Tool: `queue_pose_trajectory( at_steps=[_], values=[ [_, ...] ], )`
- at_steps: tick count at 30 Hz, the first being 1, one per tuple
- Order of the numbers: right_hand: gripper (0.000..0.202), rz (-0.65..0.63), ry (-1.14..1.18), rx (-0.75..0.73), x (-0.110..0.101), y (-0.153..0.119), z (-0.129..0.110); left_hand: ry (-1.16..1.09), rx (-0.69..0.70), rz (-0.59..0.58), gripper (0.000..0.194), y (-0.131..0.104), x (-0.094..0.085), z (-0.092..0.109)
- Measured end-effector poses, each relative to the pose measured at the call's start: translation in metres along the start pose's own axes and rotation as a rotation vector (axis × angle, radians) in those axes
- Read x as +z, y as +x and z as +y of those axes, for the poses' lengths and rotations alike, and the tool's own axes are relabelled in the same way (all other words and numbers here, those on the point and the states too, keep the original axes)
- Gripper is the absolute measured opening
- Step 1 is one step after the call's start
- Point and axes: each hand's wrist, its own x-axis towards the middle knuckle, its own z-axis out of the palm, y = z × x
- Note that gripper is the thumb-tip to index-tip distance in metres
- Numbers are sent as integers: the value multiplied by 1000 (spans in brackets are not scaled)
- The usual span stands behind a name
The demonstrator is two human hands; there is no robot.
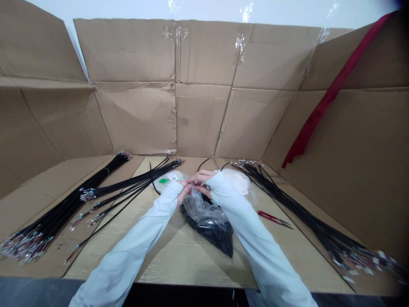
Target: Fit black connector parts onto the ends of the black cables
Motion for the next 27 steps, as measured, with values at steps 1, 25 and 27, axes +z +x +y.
queue_pose_trajectory(
  at_steps=[1,25,27],
  values=[
    [22,5,1,-14,1,0,0,0,-9,-19,38,-1,-1,0],
    [12,-60,152,213,6,-2,-1,-851,-58,-141,81,-3,-22,-7],
    [12,-88,237,229,15,-2,-6,-923,-66,-163,87,0,-17,2]
  ],
)
